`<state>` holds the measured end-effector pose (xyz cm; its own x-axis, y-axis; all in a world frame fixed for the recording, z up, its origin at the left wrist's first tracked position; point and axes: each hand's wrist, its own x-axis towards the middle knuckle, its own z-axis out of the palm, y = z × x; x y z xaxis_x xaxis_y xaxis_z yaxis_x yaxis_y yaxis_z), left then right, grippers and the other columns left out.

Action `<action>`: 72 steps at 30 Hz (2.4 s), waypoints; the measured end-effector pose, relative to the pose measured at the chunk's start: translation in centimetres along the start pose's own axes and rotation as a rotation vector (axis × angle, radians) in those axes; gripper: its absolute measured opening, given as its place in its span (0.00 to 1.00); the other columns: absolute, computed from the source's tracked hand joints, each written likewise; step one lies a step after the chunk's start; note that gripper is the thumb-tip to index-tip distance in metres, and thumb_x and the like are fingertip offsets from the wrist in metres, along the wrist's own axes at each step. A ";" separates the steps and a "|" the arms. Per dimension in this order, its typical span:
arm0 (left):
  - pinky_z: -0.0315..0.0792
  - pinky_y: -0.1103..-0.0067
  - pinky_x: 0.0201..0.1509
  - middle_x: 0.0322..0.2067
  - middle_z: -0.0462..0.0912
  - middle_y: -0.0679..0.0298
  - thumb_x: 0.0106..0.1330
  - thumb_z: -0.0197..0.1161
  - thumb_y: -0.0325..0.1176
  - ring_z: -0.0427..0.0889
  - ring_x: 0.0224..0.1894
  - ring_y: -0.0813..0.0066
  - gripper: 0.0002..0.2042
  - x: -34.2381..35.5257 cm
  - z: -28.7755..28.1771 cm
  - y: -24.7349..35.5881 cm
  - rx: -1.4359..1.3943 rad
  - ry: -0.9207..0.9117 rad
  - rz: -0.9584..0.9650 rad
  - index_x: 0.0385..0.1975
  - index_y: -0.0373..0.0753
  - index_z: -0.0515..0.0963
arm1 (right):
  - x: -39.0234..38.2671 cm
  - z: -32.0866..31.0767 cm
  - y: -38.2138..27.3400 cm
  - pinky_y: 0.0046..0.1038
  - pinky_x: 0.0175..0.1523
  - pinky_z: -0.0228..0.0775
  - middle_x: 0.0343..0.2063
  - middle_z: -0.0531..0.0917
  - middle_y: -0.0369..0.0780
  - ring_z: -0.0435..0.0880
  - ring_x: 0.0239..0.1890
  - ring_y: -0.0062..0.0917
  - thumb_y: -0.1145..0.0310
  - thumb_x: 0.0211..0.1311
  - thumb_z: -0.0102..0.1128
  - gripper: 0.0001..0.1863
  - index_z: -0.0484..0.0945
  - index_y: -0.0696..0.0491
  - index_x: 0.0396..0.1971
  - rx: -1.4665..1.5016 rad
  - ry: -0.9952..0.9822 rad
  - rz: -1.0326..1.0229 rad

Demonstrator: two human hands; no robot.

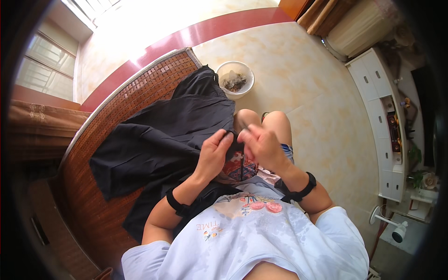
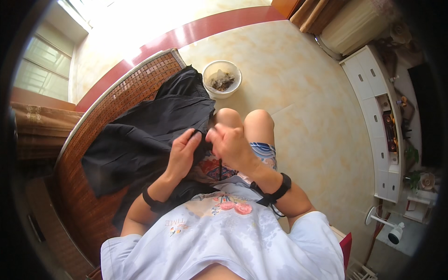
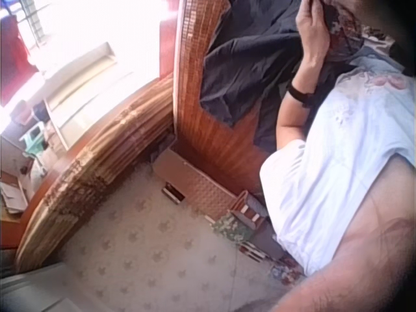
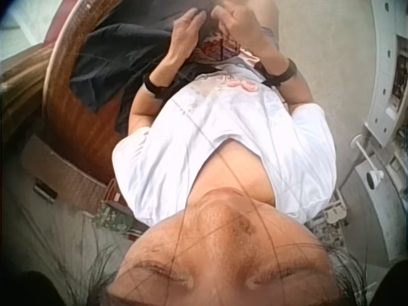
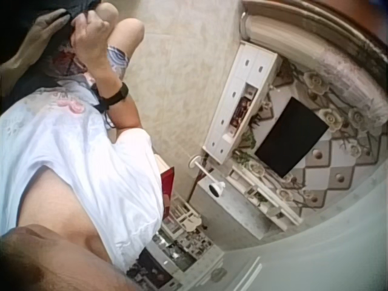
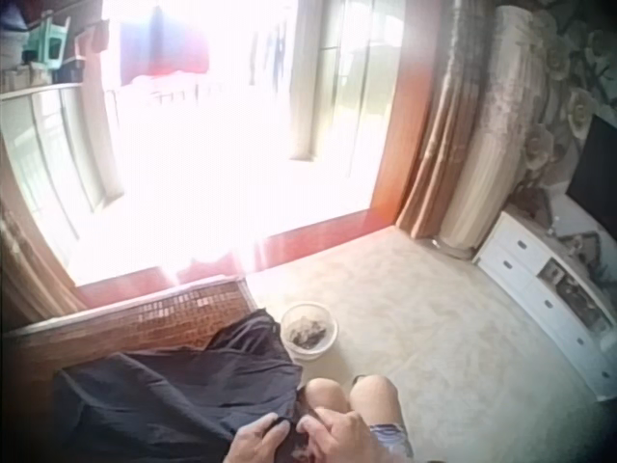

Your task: The person lays out a pair of black pants on a bed and uses a needle and thread to sew the fabric. They cut the thread with a pair of scissors and handle items from a bowl.

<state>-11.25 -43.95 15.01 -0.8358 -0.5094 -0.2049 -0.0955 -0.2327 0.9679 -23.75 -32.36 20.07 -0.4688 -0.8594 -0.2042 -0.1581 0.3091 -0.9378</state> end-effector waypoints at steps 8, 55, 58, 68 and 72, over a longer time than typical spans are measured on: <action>0.77 0.86 0.38 0.34 0.83 0.66 0.72 0.52 0.30 0.82 0.34 0.83 0.07 0.0 -1.2 0.0 -0.699 -0.008 -0.209 0.38 0.36 0.77 | -0.8 -1.2 -1.5 0.18 0.17 0.60 0.09 0.73 0.35 0.69 0.10 0.13 0.68 0.68 0.49 0.14 0.76 0.60 0.27 0.090 0.004 0.091; 0.63 0.92 0.38 0.30 0.74 0.77 0.72 0.54 0.31 0.68 0.33 0.93 0.07 -1.6 -0.6 -0.9 -0.440 -0.005 -0.165 0.33 0.36 0.76 | 1.9 -0.3 3.3 0.14 0.26 0.58 0.20 0.73 0.26 0.66 0.22 0.07 0.66 0.65 0.60 0.08 0.77 0.56 0.31 0.350 -0.130 0.148; 0.62 0.93 0.43 0.32 0.75 0.77 0.72 0.53 0.31 0.68 0.36 0.94 0.07 -0.9 0.0 -0.6 -0.487 0.028 -0.163 0.35 0.36 0.76 | 1.5 -0.3 4.2 0.14 0.26 0.62 0.20 0.73 0.28 0.70 0.21 0.09 0.67 0.66 0.58 0.08 0.78 0.57 0.33 0.272 0.035 -0.003; 0.67 0.90 0.38 0.31 0.77 0.72 0.75 0.48 0.33 0.71 0.32 0.90 0.10 -0.6 -0.5 -1.0 -0.416 0.021 -0.051 0.37 0.35 0.75 | -1.3 -0.6 -0.5 0.26 0.22 0.67 0.09 0.76 0.40 0.76 0.13 0.22 0.67 0.65 0.51 0.14 0.79 0.61 0.25 -0.031 -0.183 0.041; 0.67 0.90 0.38 0.31 0.77 0.72 0.75 0.48 0.33 0.71 0.32 0.91 0.10 -0.8 -0.4 -1.0 -0.386 0.010 -0.019 0.37 0.35 0.75 | -1.0 -0.3 0.2 0.20 0.20 0.63 0.09 0.75 0.34 0.70 0.12 0.12 0.66 0.67 0.49 0.14 0.79 0.58 0.27 -0.059 -0.211 0.031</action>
<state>-10.27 -43.61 14.13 -0.8305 -0.5094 -0.2253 0.1011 -0.5357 0.8383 -23.56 -31.31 20.21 -0.2828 -0.9133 -0.2930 -0.1999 0.3548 -0.9133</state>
